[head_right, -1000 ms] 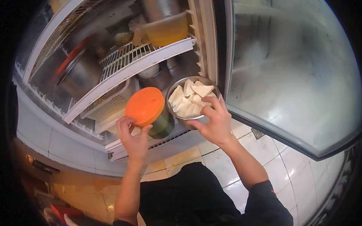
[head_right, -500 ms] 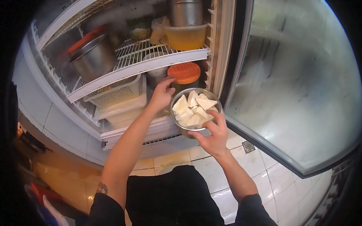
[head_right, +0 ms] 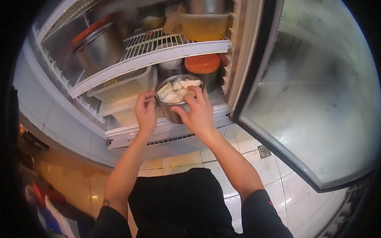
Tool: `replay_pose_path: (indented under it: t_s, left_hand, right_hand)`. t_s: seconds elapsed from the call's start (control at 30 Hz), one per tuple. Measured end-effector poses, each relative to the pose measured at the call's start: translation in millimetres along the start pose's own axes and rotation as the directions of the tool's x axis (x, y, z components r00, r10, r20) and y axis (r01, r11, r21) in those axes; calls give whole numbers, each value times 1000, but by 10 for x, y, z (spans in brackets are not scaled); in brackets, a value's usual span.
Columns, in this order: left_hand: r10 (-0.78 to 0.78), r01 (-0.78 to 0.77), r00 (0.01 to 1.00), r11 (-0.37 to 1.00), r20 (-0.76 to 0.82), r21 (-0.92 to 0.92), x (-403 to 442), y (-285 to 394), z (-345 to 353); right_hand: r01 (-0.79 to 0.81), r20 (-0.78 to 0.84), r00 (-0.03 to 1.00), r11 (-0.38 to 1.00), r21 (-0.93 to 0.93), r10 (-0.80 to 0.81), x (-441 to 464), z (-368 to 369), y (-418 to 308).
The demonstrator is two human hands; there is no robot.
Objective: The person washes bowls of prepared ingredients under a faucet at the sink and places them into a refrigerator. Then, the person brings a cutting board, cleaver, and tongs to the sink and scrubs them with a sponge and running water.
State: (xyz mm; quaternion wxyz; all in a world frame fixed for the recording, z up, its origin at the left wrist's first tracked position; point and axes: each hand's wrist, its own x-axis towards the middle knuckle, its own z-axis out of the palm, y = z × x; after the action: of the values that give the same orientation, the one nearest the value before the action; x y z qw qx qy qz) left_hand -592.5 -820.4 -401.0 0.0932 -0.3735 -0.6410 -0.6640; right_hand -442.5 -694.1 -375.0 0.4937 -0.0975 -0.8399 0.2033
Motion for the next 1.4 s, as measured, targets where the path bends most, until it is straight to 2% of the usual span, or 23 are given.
replay_pose_path:
  t_s: [0.03, 0.1, 0.13, 0.17, 0.2, 0.23, 0.3, 0.5, 0.73, 0.83, 0.93, 1.0, 1.03, 1.1, 1.13, 1.2, 1.23, 1.3, 1.33, 1.4]
  left_hand:
    - [-7, 7, 1000, 1000, -7, 5, -106, -24, -37]
    - [131, -130, 991, 983, 1, 128, -239, -66, -76]
    - [139, -135, 990, 982, -19, 135, -248, -15, -91]
    - [166, -170, 985, 964, 34, 205, -261, 62, -93]
    - [179, -199, 979, 942, 96, 271, -282, 125, -106]
    - [174, -190, 981, 943, 81, 274, -269, 172, -118]
    - [176, -232, 972, 791, 153, 566, -190, 230, -99]
    - [157, -149, 986, 697, 54, 701, -50, 88, 33]
    - [136, -97, 991, 708, 0, 699, -55, 25, 107]
    - [191, -124, 981, 701, -18, 702, -87, -23, 142]
    - [168, -106, 986, 651, -6, 751, -118, 61, 142]
    - [72, -95, 995, 688, 63, 719, -110, 139, 85]
    - [86, -102, 995, 681, 59, 725, -103, 198, 36]
    - [15, -96, 992, 751, 127, 653, -104, 302, -57]
    - [24, -102, 991, 749, 128, 655, -139, 303, -117]
    - [206, -227, 973, 795, 102, 563, -260, 218, -288]
    - [207, -224, 974, 794, 95, 565, -348, 187, -379]
    - [169, -150, 985, 824, 15, 546, -566, 118, -573]
    - [162, -137, 987, 823, 2, 551, -682, 78, -651]
    - [129, -73, 989, 846, -69, 528, -897, -13, -786]
  right_hand:
    - [1, 10, 1000, 1000, 6, -1, 4, 50, 7]
    - [-27, 13, 1000, 999, -26, 27, 34, 193, 16]
    - [-28, 48, 998, 999, -26, 29, 47, 206, 38]
    - [-7, 56, 998, 1000, -17, 8, 90, 229, 76]
    - [-5, 54, 999, 999, 44, 3, 91, 246, 117]
    - [-6, 53, 999, 995, 103, 0, 95, 259, 155]
    - [-4, 75, 997, 992, 124, -5, 132, 289, 237]
    - [19, 72, 997, 984, 174, -32, 209, 346, 406]
    - [73, 73, 993, 980, 187, -88, 225, 387, 527]
    - [60, 96, 992, 972, 226, -83, 215, 392, 570]
    - [70, 83, 992, 965, 255, -94, 148, 436, 592]
    - [18, 56, 998, 974, 225, -32, 136, 454, 572]
    - [29, 45, 998, 972, 234, -41, 154, 416, 487]
    - [-102, 50, 994, 961, 258, 93, 157, 321, 335]
    - [-97, 43, 995, 960, 261, 89, 111, 292, 321]
    - [-141, 8, 990, 962, 234, 143, -14, 234, 403]
    - [-136, 11, 991, 962, 236, 137, -99, 208, 515]
    - [-138, 63, 988, 990, 2, 138, -282, 128, 815]
    - [-132, 76, 989, 991, 7, 131, -357, 40, 923]
    - [-48, 351, 925, 961, -271, 145, -513, -81, 1069]
